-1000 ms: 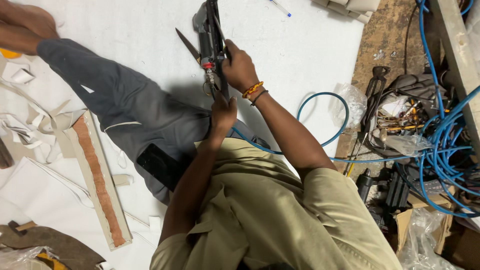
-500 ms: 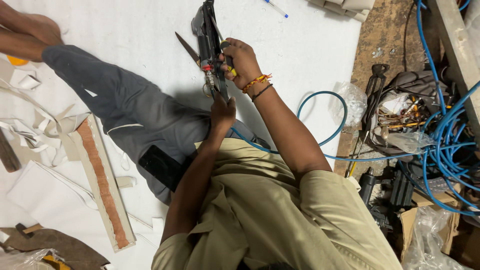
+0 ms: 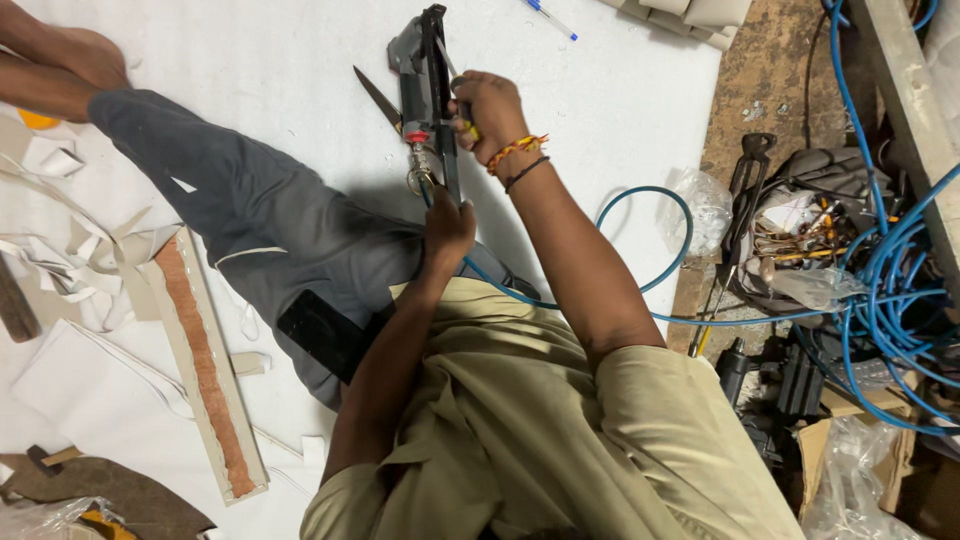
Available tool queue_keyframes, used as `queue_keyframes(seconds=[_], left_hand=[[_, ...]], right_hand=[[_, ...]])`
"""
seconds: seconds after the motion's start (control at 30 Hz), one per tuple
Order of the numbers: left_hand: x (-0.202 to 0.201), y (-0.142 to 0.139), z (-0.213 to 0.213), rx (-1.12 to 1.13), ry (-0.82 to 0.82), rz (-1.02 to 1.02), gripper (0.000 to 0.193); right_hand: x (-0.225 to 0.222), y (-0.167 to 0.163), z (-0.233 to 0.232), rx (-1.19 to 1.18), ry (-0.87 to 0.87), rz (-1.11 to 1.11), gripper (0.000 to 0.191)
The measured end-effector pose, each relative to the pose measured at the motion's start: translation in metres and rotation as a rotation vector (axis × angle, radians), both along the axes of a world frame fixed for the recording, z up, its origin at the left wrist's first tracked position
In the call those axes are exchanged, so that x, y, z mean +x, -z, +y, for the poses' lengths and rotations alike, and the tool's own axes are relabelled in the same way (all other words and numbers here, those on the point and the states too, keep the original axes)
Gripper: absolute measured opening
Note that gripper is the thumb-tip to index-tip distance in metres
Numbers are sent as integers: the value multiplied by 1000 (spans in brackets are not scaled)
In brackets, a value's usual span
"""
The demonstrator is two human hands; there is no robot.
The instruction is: The person sits on the floor and folds small pieces of white fabric or paper, then uses a pneumatic nail gun to fasten a long strip onto a board with a reddish strip, adjusting the nail gun with a screwdriver and connecting its air hose. They continue folding pieces and handle the long board and rolls of material.
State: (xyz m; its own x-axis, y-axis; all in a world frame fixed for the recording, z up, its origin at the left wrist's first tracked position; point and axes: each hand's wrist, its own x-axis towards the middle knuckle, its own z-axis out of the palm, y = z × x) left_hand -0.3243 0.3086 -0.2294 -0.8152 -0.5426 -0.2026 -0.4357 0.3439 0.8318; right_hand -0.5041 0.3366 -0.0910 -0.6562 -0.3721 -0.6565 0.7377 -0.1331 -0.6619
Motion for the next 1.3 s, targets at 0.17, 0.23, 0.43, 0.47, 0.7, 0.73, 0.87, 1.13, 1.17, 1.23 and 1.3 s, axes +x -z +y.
queue_keyframes(seconds=[0.17, 0.23, 0.43, 0.47, 0.7, 0.73, 0.87, 1.13, 1.17, 1.23, 1.3], left_hand=[[-3, -2, -4, -48, 40, 9, 36], [-2, -5, -3, -69, 41, -4, 37], [-9, -13, -7, -101, -15, -96, 30], [-9, -14, -8, -86, -19, -90, 30], [-8, -17, -8, -57, -10, -71, 37], [-8, -16, -8, -60, -7, -69, 36], [-8, -15, -8, -72, 20, -69, 36], [-5, -17, -9, -82, 49, -53, 42], [-6, -18, -9, -104, 59, -58, 38], [-6, -18, -10, -118, 59, -68, 33], [-7, -17, -12, -100, 38, -83, 30]], right_hand=[[-9, 3, 15, 169, -92, 180, 43], [-2, 11, 12, 299, -128, 252, 48], [20, 41, -1, 590, -245, 810, 47], [22, 44, -3, 605, -246, 846, 47], [28, 31, -11, 145, -21, 202, 45], [26, 27, -11, 20, 46, 96, 46], [28, 14, -11, -51, 98, 26, 47], [23, 37, -9, 293, -3, 258, 47], [22, 42, -8, 404, -31, 509, 45], [27, 51, -7, 616, -99, 1010, 42], [35, 55, -12, 675, -153, 1030, 43]])
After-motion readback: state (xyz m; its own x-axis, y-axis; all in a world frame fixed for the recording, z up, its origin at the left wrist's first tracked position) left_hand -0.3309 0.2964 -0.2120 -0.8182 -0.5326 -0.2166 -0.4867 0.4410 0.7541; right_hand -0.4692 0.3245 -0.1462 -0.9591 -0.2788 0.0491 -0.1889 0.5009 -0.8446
